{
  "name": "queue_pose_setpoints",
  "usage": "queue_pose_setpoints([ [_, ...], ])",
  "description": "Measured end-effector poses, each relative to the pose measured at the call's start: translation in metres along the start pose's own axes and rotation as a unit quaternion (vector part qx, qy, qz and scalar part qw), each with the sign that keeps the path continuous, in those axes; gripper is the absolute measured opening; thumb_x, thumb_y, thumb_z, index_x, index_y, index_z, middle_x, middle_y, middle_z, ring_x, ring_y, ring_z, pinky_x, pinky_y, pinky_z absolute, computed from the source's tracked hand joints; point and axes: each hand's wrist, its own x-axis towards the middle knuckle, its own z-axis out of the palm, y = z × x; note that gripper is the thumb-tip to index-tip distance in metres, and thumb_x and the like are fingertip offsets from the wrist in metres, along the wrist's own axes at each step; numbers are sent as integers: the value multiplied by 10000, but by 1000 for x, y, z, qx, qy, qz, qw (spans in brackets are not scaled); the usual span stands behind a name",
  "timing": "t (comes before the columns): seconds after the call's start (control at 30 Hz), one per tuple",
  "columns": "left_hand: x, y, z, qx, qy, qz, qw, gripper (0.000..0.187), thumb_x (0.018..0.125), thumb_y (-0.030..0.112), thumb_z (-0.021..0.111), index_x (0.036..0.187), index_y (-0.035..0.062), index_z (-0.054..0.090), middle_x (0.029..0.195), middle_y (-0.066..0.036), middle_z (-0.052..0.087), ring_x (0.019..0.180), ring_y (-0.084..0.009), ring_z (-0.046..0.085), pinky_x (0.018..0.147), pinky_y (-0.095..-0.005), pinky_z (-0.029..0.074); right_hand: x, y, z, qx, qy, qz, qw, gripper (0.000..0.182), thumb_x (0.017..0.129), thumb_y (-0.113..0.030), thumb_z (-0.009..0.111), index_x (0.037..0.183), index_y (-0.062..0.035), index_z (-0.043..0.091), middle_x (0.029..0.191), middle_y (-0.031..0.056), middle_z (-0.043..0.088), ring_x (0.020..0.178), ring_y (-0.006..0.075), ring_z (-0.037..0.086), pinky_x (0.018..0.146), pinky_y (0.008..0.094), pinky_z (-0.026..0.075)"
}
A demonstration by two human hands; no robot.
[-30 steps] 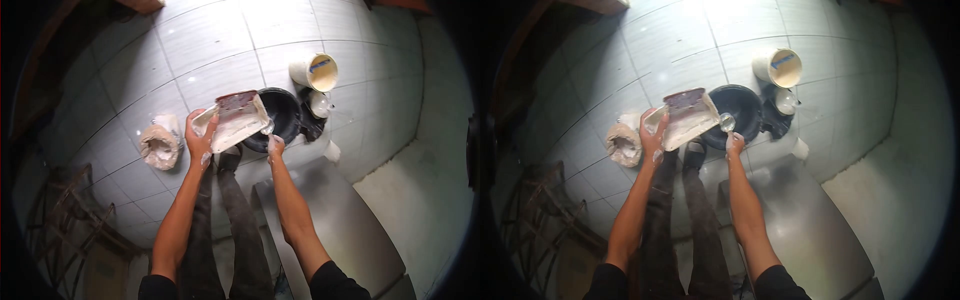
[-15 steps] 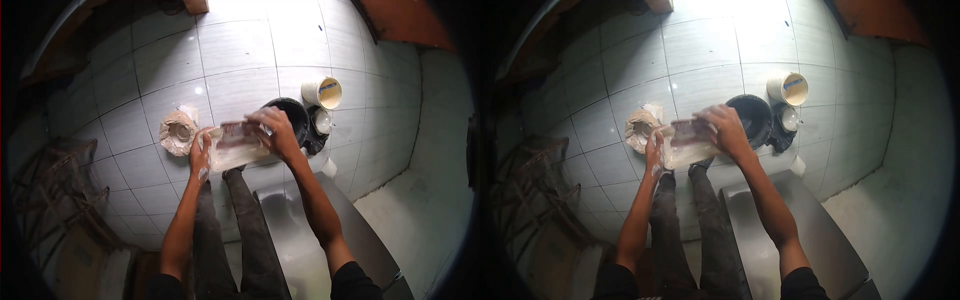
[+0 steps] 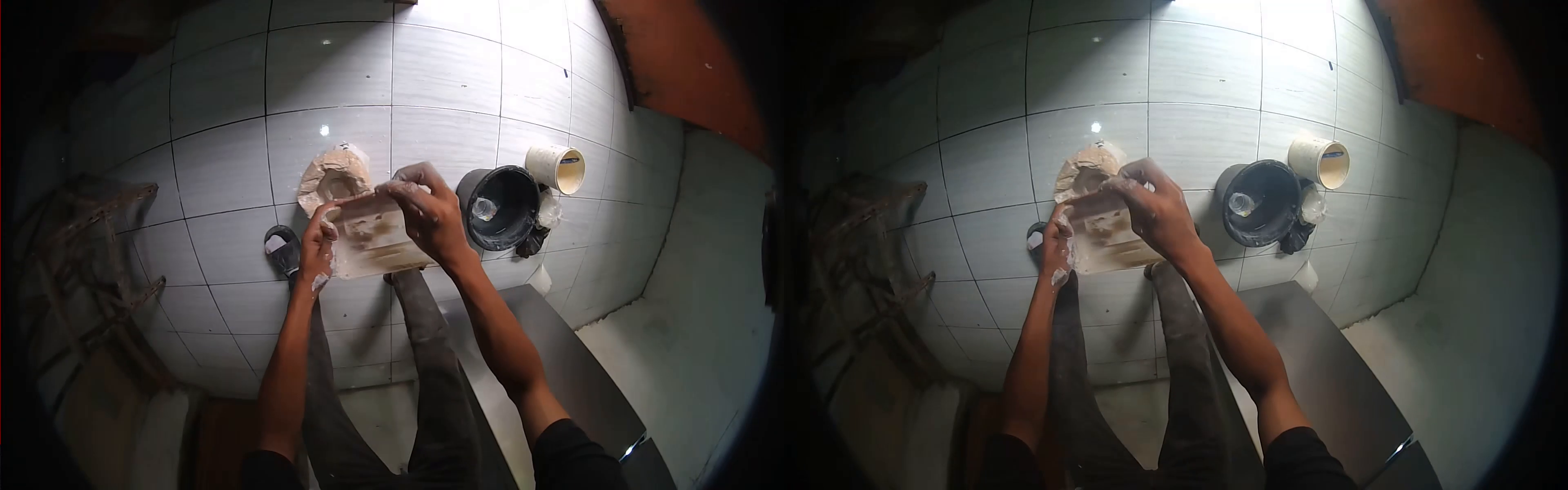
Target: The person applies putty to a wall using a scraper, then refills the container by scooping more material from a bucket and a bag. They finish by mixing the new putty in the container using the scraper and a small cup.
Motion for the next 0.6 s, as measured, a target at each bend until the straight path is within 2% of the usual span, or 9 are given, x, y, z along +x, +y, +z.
queue_pose_setpoints([
  [0.07, -4, 10, -24, -43, 14, -40, 998, 373, 942, 162, 570, 1287, 54, 480, 868, 25, 535, 654, -35, 378, 607, -163, 331, 10, -15, 20, -16, 29, 8, 999, 279, 745, 78, 583, 954, -86, 666, 875, 95, 580, 731, 254, 617, 632, 360, 516],
  [0.13, -1, 20, -40, 3, 77, -23, 997, 343, 934, 165, 591, 1243, 41, 510, 848, 33, 531, 708, -38, 423, 627, -180, 354, 24, -27, 46, 13, 14, -4, 1000, 232, 756, 60, 678, 949, -68, 688, 853, 102, 599, 769, 240, 635, 606, 329, 518],
  [0.3, -15, 37, -107, -31, 162, -24, 986, 250, 942, 181, 583, 1142, 33, 558, 898, 29, 537, 808, -43, 451, 736, -186, 378, 52, -61, 106, 31, -28, -39, 998, 277, 755, 67, 631, 994, -68, 667, 953, 108, 609, 860, 270, 624, 723, 359, 518],
  [0.37, -19, 41, -132, -29, 202, -3, 979, 254, 947, 204, 576, 1129, 28, 555, 948, 25, 531, 850, -49, 456, 775, -193, 384, 59, -66, 123, 26, 89, -26, 995, 172, 825, -10, 632, 992, -45, 655, 991, 91, 619, 893, 233, 617, 749, 334, 506],
  [0.4, -22, 43, -146, -16, 223, -2, 975, 256, 950, 213, 572, 1124, 26, 554, 966, 22, 529, 869, -51, 456, 791, -196, 383, 58, -58, 134, 24, 83, -26, 996, 172, 825, -10, 632, 992, -45, 655, 991, 91, 619, 893, 233, 617, 749, 334, 506],
  [0.47, -25, 39, -170, -33, 263, 18, 964, 265, 953, 230, 567, 1116, 22, 551, 992, 16, 522, 904, -59, 452, 815, -202, 376, 43, -20, 160, 62, 222, 91, 969, 170, 906, -123, 612, 1023, -2, 631, 864, 50, 625, 787, 158, 611, 685, 263, 486],
  [0.5, -27, 31, -183, -44, 277, 21, 960, 269, 956, 242, 560, 1115, 25, 551, 1007, 9, 521, 920, -68, 448, 832, -209, 375, 32, 0, 171, 61, 218, 94, 970, 170, 906, -123, 612, 1023, -2, 631, 864, 50, 625, 787, 158, 611, 685, 263, 486],
  [0.57, -35, 21, -204, -32, 291, 39, 955, 281, 967, 242, 539, 1131, 14, 533, 1039, -12, 533, 955, -92, 479, 872, -237, 389, 0, 43, 197, 138, 185, 345, 910, 232, 944, -202, 565, 1020, 12, 613, 818, 45, 621, 808, 140, 599, 709, 255, 475],
  [0.6, -34, 27, -206, -38, 305, 41, 951, 287, 970, 241, 531, 1137, 8, 525, 1054, -21, 538, 969, -101, 491, 886, -248, 392, -20, 77, 211, 112, 126, 380, 910, 259, 929, -222, 584, 1005, 24, 612, 774, 52, 625, 774, 157, 602, 725, 278, 484],
])
